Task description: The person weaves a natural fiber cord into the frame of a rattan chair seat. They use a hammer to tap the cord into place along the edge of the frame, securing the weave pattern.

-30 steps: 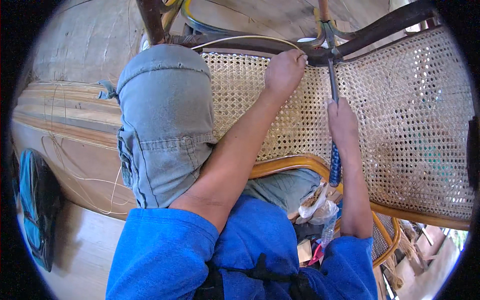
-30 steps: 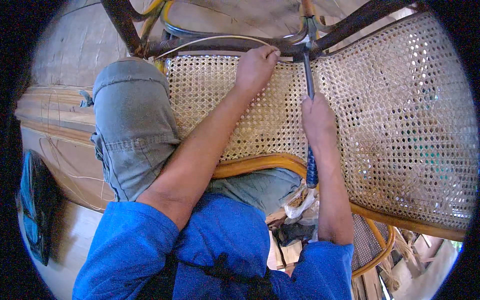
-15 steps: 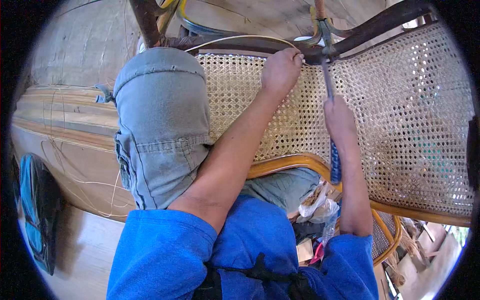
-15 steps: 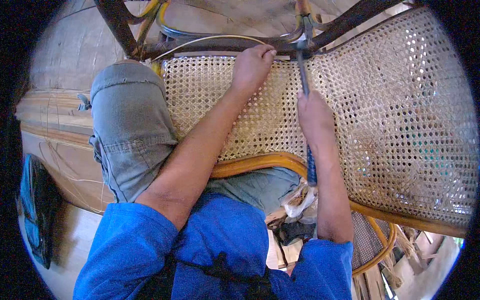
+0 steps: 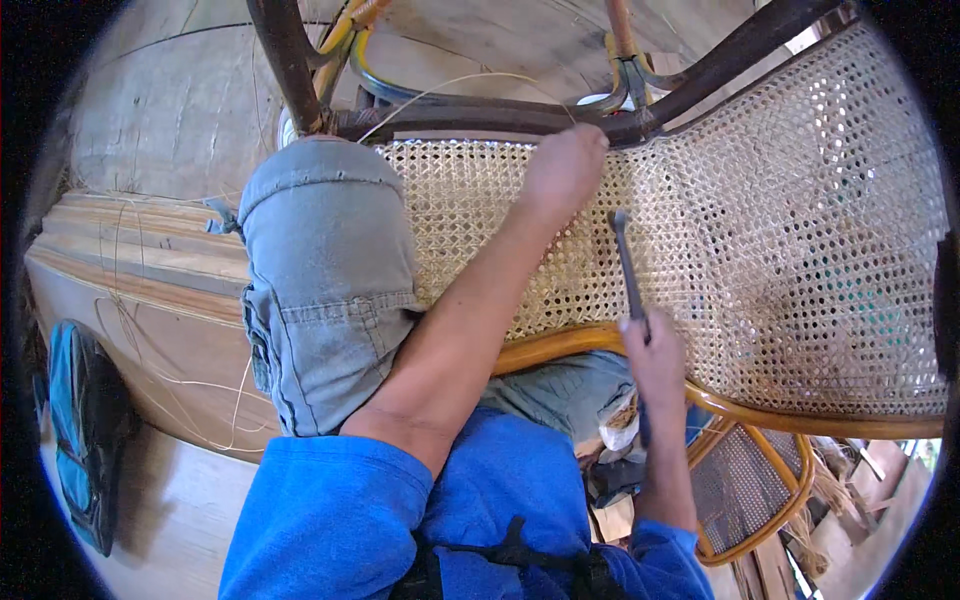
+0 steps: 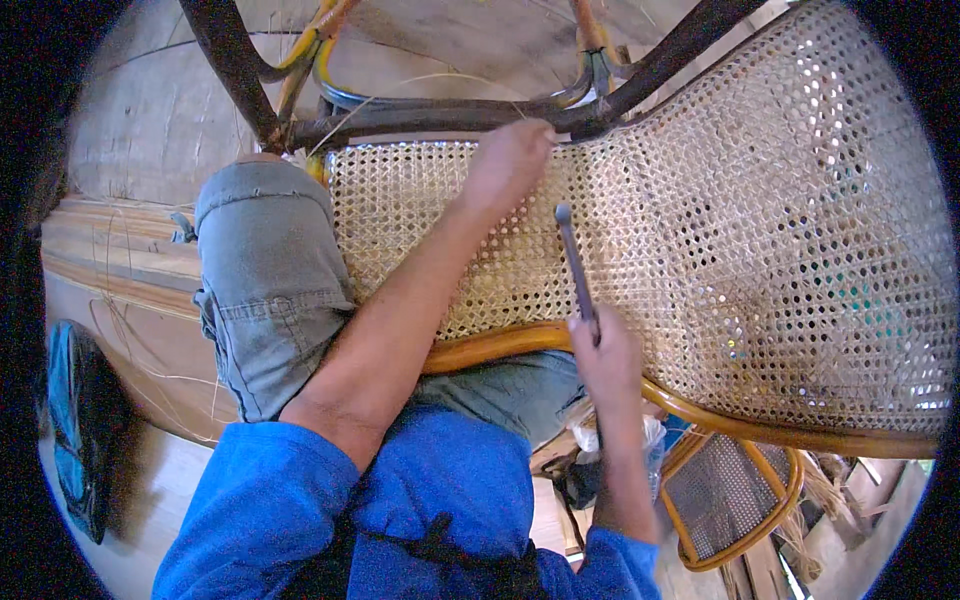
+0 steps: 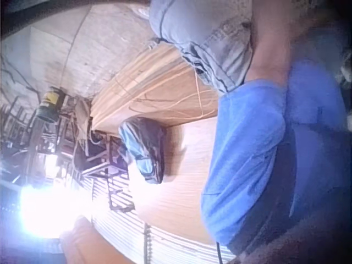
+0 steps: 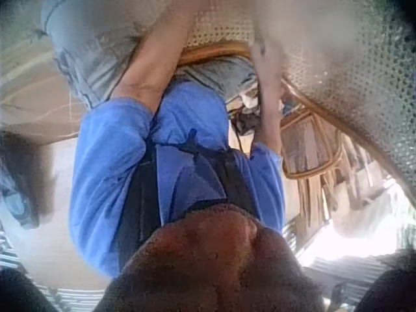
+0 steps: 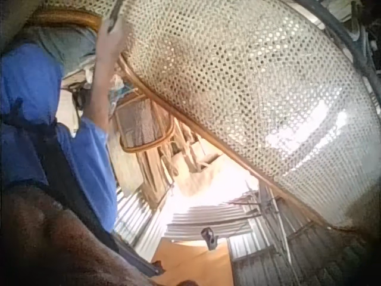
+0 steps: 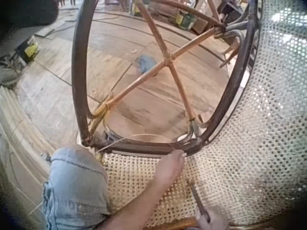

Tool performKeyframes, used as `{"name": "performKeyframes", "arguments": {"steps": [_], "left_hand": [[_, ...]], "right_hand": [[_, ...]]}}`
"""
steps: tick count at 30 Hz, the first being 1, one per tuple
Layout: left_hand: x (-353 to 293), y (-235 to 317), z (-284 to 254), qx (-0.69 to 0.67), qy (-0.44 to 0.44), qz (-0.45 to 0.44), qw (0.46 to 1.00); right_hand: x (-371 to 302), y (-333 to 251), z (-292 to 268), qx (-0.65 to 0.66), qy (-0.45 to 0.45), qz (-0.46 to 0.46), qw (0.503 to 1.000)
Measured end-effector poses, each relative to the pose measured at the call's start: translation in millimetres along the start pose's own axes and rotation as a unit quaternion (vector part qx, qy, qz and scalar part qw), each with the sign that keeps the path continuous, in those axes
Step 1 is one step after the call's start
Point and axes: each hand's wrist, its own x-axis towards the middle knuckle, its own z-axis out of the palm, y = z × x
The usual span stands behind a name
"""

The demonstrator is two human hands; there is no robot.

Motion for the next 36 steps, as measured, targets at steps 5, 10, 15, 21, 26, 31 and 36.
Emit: {"name": "performKeyframes", "arguments": {"steps": [5, 10, 15, 21, 26, 31, 36], "left_hand": [[7.8, 14.6, 25.1, 0.205, -0.111, 0.055, 0.971], [24.3, 20.0, 23.7, 0.308, -0.203, 0.071, 0.927], [14.0, 23.3, 13.1, 0.27, -0.133, 0.079, 0.95], [-22.9, 32.2, -22.4, -0.394, -0.151, -0.233, 0.876], [-42.1, 47.6, -29.2, -0.516, -0.188, -0.242, 0.8], [-54.3, 27.5, -12.0, -0.55, -0.273, -0.251, 0.748], [-60.7, 22.0, -1.0, -0.593, -0.266, -0.296, 0.701]], "right_hand": [[-48.8, 19.6, 32.8, 0.071, -0.002, 0.044, 0.997], [-58.9, 16.6, 41.8, 0.095, 0.016, 0.044, 0.994], [-57.7, 19.0, 48.8, 0.097, 0.046, 0.008, 0.994], [-88.1, 28.4, 53.5, 0.058, 0.093, -0.036, 0.993], [-86.6, 38.1, 50.4, 0.084, 0.093, -0.051, 0.991], [-74.5, 32.9, 43.3, 0.131, 0.124, -0.051, 0.982], [-53.2, 26.0, 36.4, 0.236, 0.232, -0.058, 0.942]]}}
